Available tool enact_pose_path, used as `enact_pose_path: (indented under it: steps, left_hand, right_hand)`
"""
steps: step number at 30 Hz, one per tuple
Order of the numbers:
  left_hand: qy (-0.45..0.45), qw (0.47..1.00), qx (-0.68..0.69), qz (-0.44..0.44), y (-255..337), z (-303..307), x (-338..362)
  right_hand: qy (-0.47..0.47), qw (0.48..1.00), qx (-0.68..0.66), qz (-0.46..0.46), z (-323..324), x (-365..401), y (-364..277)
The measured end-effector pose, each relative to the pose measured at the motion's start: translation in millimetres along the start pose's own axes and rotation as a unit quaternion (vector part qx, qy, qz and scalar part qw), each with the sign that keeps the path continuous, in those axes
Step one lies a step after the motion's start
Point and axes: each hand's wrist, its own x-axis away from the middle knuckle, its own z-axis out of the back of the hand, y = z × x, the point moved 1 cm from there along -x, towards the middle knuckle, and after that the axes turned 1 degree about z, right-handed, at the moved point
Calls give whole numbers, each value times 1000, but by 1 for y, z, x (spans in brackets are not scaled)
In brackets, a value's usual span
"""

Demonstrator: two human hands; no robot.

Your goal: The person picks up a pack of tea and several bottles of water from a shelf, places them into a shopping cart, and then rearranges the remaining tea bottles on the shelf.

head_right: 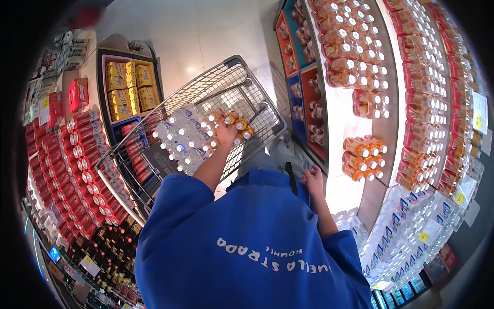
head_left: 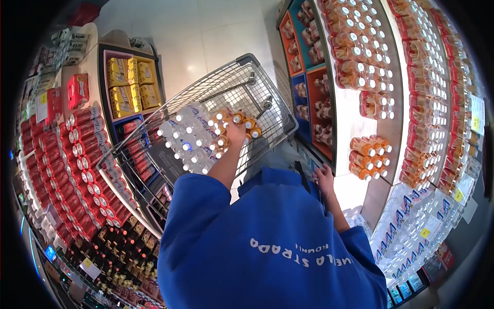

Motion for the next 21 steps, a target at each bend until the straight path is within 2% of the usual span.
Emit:
enact_pose_path:
  steps: [5, 8, 11, 14, 15, 16, 17, 18, 19, 21]
  left_hand:
    - [-130, 973, -139, 127, 33, 3, -34]
    - [-157, 971, -110, 146, 25, -13, -56]
    - [-167, 972, -111, 126, 35, -1, -51]
    - [-95, 994, -58, 3, 29, 4, -41]
    - [-35, 995, -20, -89, 42, 20, -26]
    - [-88, 989, 85, -83, 43, 34, -23]
    - [-142, 969, 188, -77, 45, 47, -20]
    - [-196, 935, 288, -72, 49, 62, -14]
    - [-219, 921, 317, -48, 91, 104, 8]
    - [-229, 918, 303, -113, 126, 156, 25]
  right_hand:
    - [27, 999, -10, 12, 20, 14, 31]
    - [53, 998, 37, 0, 24, 27, 39]
    - [54, 993, 105, 30, 26, 22, 57]
    - [36, 992, 113, 49, 15, 18, 42]
    - [27, 991, 117, 61, 12, 15, 36]
    - [19, 990, 121, 73, 5, 17, 14]
    - [18, 983, 166, 81, 2, 22, -7]
    - [1, 981, 157, 110, -4, 19, -19]
    - [-15, 979, 148, 138, -9, 15, -29]
    - [-61, 973, 129, 183, -21, 18, -56]
